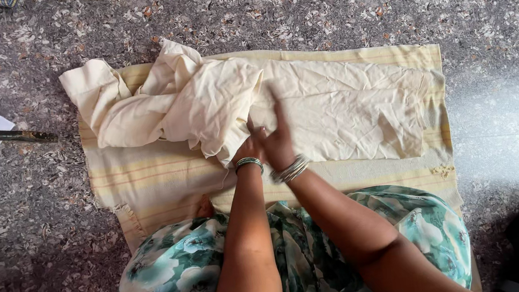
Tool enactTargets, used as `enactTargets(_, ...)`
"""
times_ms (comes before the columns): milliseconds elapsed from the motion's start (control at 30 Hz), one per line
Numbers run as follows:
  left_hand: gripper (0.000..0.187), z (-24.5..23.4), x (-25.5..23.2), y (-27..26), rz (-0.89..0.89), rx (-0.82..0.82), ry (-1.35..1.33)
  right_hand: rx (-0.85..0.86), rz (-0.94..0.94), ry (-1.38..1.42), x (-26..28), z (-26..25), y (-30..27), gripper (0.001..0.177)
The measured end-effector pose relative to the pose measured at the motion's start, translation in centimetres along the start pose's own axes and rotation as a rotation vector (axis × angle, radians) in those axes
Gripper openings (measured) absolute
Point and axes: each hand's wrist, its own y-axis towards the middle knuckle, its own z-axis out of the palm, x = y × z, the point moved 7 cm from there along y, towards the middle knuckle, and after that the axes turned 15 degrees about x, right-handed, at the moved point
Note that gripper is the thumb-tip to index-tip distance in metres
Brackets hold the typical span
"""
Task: The person folds a light-colored shirt on a cloth mat on the floor and then places it into a black and white patterned bag.
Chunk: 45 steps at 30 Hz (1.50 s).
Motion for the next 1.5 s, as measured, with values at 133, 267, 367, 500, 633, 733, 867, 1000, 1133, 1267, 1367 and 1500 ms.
enactTargets(133,0.077,-3.3,-2.1,-4.3,0.06,-0.637,0.184,0.629,-0.243,-0.829,2.2,11.2,-1.0,0.05)
enactTargets(267,0.073,-0.1,0.1,-1.6,-0.052,-0.153,0.073,0.649,-0.468,-1.078,0.2,12.3,1.4,0.028)
enactTargets(367,0.072,0.4,0.4,0.2,0.049,-0.312,0.229,0.67,-0.385,-1.127,-0.8,11.9,3.9,0.021)
enactTargets(500,0.074,3.8,1.6,3.5,0.041,-0.191,0.182,0.709,-0.377,-0.98,2.2,12.9,5.3,0.01)
enactTargets(633,0.076,4.6,1.9,5.1,0.114,-0.195,0.054,0.708,-0.407,-0.788,6.8,10.9,6.4,0.01)
enactTargets(733,0.073,6.4,0.4,4.0,0.153,-0.032,0.8,0.816,-0.262,-0.632,8.9,7.3,7.5,0.013)
enactTargets(867,0.074,2.7,0.8,1.2,-0.024,0.122,-0.008,0.733,-0.229,-0.123,10.5,0.2,8.0,0.02)
enactTargets(1000,0.075,0.3,-0.3,-0.3,-0.025,0.105,-0.242,0.006,-0.101,0.78,4.5,-12.5,7.1,0.034)
enactTargets(1133,0.075,1.2,1.1,0.7,0.031,0.043,-0.273,-0.119,-0.055,1.074,0.2,-21.6,0.7,0.039)
enactTargets(1267,0.072,2.2,1.2,0.8,0.114,-0.241,-0.025,-0.387,0.217,1.095,-6.4,-28.6,-8.1,0.063)
enactTargets(1367,0.071,1.3,0.7,0.4,0.167,-0.396,0.072,-0.732,0.357,1.055,-14.1,-32.9,-14.1,0.058)
enactTargets(1500,0.07,0.5,0.8,0.5,0.109,-0.345,0.057,-0.683,0.434,1.074,-21.4,-34.7,-14.1,0.041)
